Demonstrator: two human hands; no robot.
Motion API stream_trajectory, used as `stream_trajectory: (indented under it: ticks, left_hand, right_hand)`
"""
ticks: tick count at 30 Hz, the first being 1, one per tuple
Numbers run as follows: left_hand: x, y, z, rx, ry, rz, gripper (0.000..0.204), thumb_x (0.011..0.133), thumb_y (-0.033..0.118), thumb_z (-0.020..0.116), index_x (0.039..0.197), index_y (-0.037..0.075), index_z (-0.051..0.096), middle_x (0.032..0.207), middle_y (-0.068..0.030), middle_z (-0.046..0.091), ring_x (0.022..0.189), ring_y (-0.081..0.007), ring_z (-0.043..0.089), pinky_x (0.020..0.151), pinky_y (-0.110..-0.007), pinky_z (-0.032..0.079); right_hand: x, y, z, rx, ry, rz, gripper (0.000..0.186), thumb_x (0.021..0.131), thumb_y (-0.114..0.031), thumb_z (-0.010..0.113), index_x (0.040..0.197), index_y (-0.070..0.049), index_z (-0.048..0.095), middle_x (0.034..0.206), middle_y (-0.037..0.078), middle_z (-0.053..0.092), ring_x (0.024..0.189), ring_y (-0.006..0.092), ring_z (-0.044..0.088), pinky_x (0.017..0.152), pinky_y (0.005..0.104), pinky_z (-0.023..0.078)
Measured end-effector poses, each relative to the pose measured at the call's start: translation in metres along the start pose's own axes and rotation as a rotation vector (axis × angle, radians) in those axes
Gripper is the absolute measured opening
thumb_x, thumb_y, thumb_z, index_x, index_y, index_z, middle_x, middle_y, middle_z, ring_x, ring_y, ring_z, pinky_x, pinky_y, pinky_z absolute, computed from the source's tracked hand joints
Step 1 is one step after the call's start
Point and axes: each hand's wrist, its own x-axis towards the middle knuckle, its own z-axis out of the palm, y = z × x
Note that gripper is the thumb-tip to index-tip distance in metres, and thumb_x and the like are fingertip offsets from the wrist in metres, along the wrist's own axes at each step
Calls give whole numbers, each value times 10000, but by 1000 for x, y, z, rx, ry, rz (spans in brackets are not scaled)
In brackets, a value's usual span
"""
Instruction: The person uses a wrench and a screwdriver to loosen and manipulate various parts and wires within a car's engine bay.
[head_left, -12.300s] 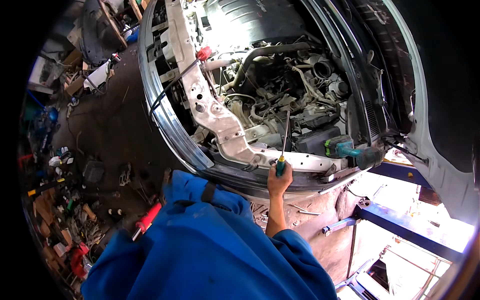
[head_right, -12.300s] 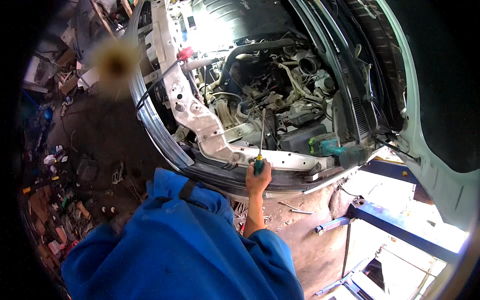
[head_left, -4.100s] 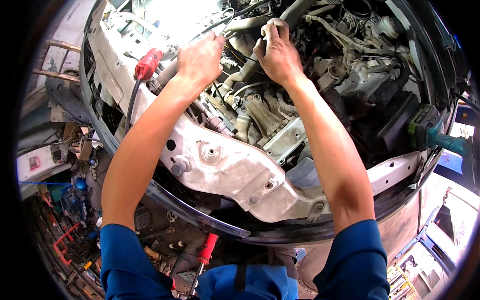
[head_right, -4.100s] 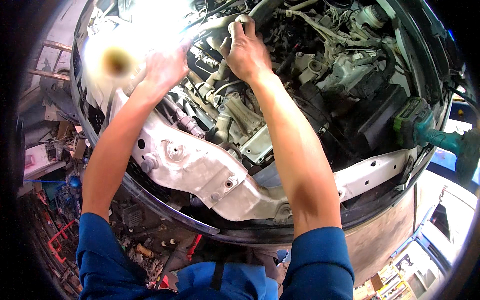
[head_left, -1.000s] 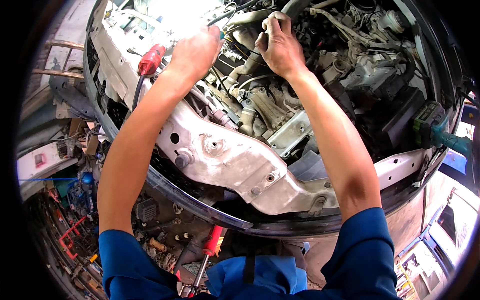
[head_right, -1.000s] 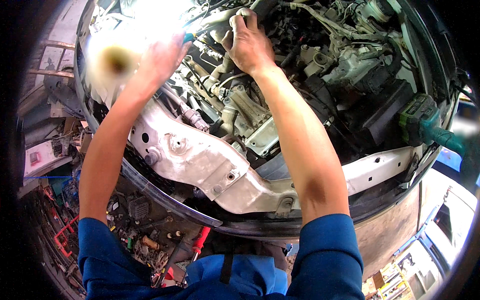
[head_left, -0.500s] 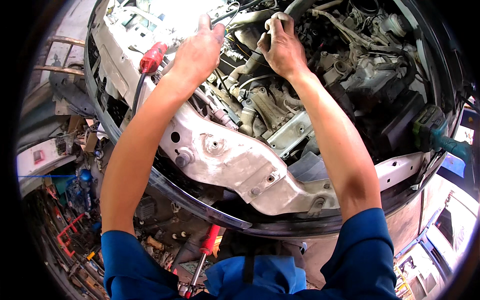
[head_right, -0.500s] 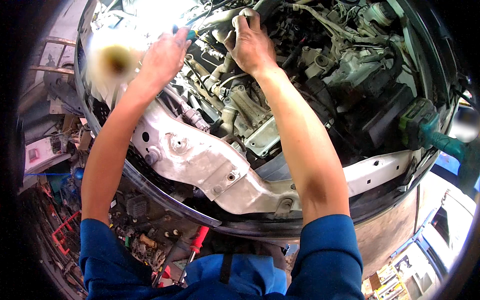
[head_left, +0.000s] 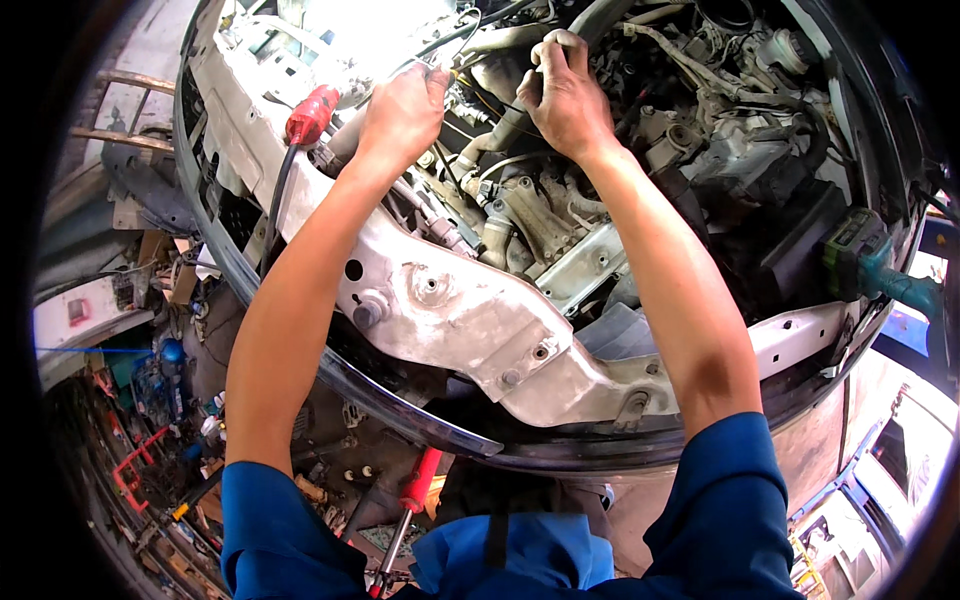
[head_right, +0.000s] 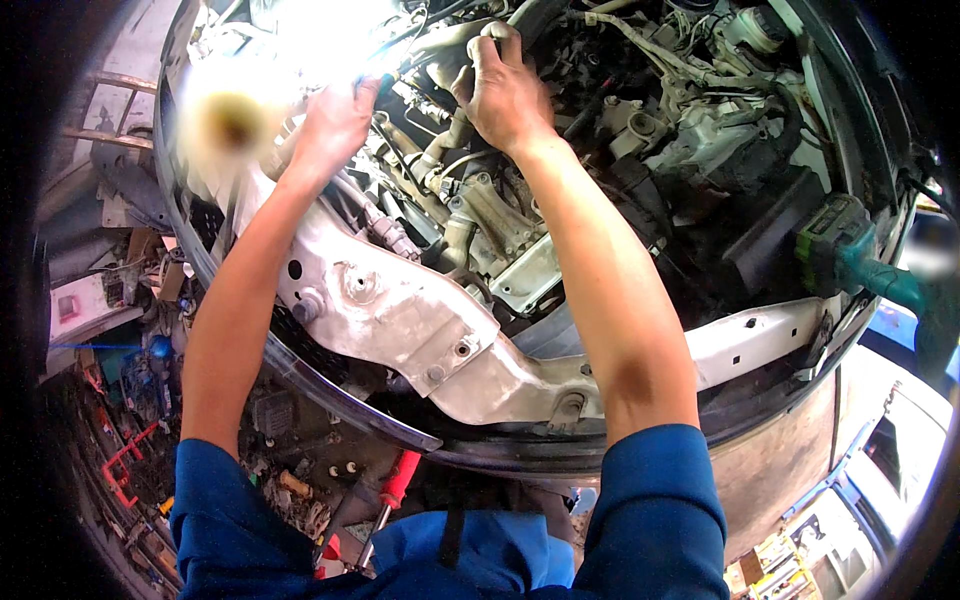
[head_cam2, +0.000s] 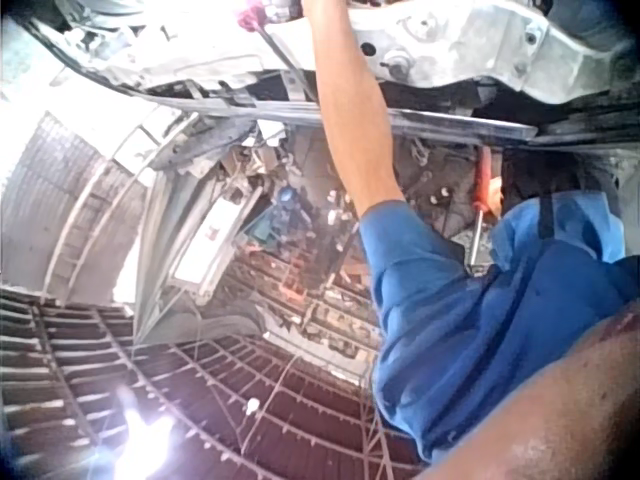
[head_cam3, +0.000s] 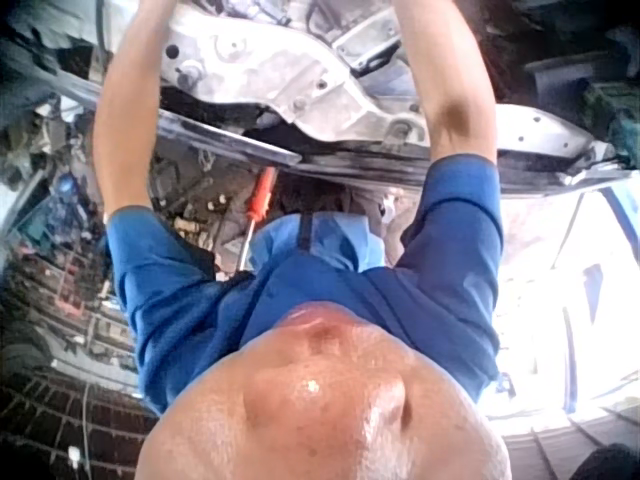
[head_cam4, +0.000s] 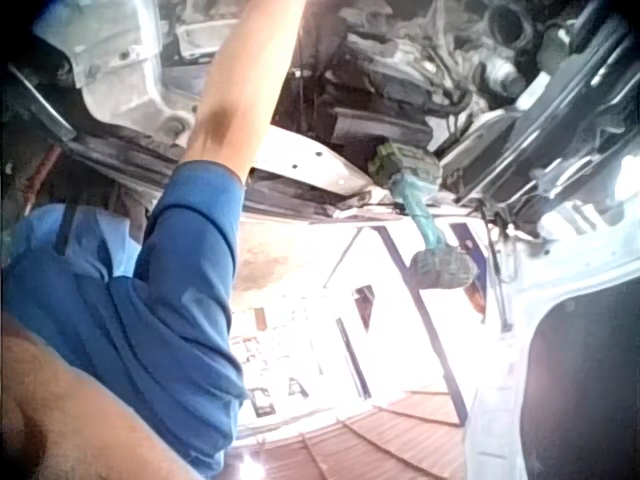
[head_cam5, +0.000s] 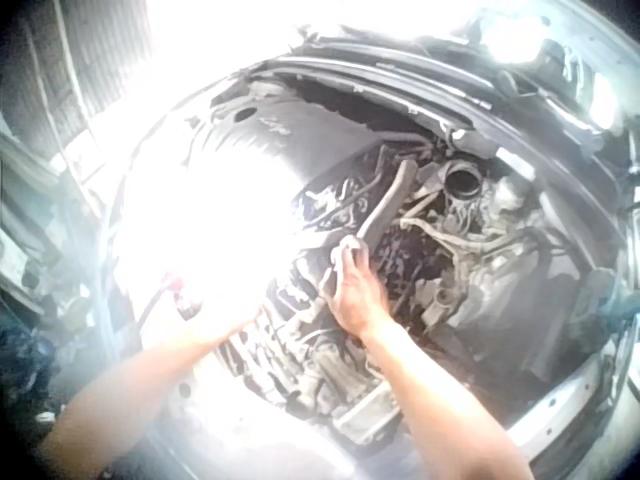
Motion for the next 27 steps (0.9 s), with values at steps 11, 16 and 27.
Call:
stream_trajectory:
  ticks: [11, 16, 27]
  left_hand:
    - [-6, -4, -2, 218, -52, 224, 365, 940, 319, 529, 1120, 2, 548, 972, -285, 627, 895, -437, 620, 777, -493, 498]
    - [-3, -4, -7, 385, -93, 358, 271, 961, 258, 457, 1011, 3, 535, 883, -253, 640, 844, -431, 632, 748, -496, 517]
    - [16, -3, 5, -556, -172, -322, 444, 878, 397, 607, 954, -32, 522, 765, -169, 614, 748, -283, 670, 623, -451, 521]
  right_hand:
    - [-2, -2, -6, -19, -41, 9, 316, 867, -224, 607, 1120, -121, 447, 1291, 134, 386, 960, 397, 592, 773, 471, 530]
    - [-3, -2, -6, -19, -23, -29, 316, 871, -222, 600, 1121, -117, 437, 1286, 135, 385, 964, 399, 589, 766, 467, 531]
    - [-4, 7, -4, -26, 0, -42, 323, 862, -203, 621, 1115, -130, 434, 1274, 134, 381, 934, 401, 592, 749, 469, 529]
